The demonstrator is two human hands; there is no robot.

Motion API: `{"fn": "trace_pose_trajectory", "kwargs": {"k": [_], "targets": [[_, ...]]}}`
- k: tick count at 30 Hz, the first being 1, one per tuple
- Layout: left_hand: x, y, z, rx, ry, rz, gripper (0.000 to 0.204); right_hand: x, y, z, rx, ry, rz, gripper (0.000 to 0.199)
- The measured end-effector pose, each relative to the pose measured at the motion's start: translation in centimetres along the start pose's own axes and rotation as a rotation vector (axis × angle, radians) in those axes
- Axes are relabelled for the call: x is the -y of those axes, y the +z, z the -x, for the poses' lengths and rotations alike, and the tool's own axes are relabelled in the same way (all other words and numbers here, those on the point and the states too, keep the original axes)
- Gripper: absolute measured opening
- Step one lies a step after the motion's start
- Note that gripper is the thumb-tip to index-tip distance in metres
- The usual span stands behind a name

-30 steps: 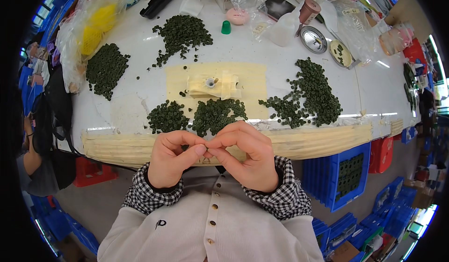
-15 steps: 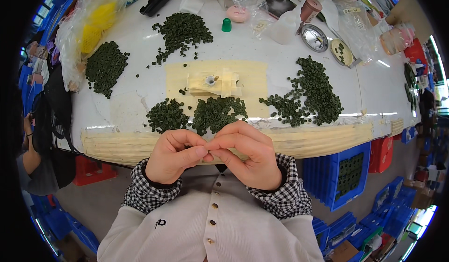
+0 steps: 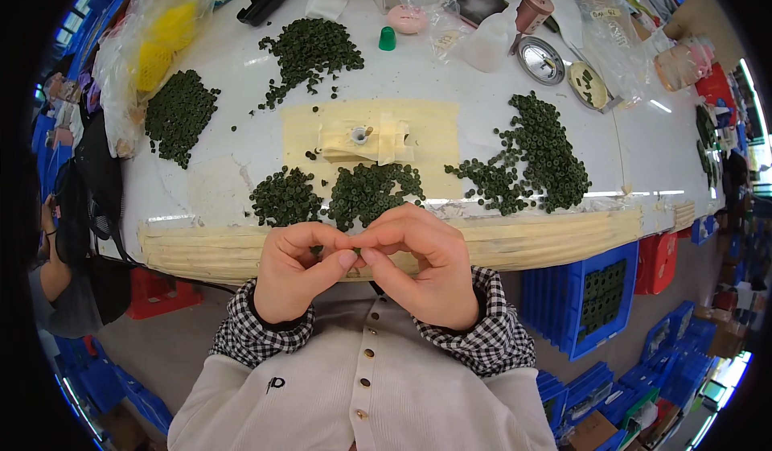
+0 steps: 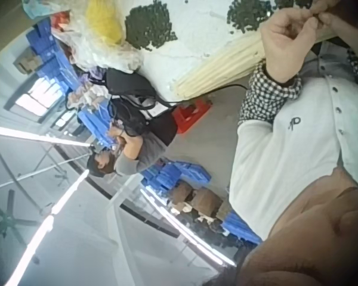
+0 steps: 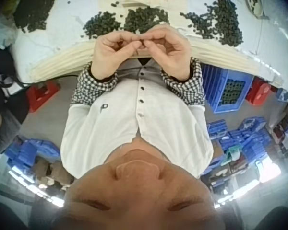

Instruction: Inspecting and sorting small green plastic leaf components at a factory workstation.

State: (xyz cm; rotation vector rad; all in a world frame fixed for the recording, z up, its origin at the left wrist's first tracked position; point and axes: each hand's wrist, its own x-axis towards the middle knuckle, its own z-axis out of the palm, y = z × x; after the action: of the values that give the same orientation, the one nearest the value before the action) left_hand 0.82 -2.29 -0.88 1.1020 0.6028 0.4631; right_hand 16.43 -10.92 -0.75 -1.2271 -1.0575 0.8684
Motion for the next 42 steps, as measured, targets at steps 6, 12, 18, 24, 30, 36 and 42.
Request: {"fn": "trace_pose_trajectory", "kwargs": {"k": [6, 12, 18, 24, 30, 36, 42], "targets": [[0.2, 0.0, 0.1, -0.003, 0.052, -0.047, 0.009, -0.2, 0.0, 0.2, 0.009, -0.066, 0.084, 0.02], [0.1, 0.0, 0.1, -0.062, 0.283, -0.269, 0.013, -0.2, 0.5, 0.2, -0.02, -0.027, -0.028, 0.019], [-0.9, -1.0, 0.1, -0.059, 0.661, -0.734, 0.02, -0.3, 0.2, 0.5, 0.038, -0.024, -0.072, 0.023], [-0.6, -1.4, 0.0, -0.042, 0.789, -0.831, 0.022, -0.4, 0.0, 0.4, 0.071, -0.117, 0.02, 0.023], [-1.7, -2.4, 1.1, -0.341, 0.555, -0.982, 0.018, 2.5, -1.7, 0.4, 0.164, -0.329, 0.188, 0.02], [-2.6, -4.1, 0.3, -0.544, 0.468, -0.944, 0.012, 10.6, -2.2, 2.1, 1.047, -0.859, -0.484, 0.027], [-2.5, -5.4, 1.5, -0.382, 0.203, 0.274, 0.02, 12.2, -2.8, 5.2, 0.839, -1.308, -0.305, 0.039]]}}
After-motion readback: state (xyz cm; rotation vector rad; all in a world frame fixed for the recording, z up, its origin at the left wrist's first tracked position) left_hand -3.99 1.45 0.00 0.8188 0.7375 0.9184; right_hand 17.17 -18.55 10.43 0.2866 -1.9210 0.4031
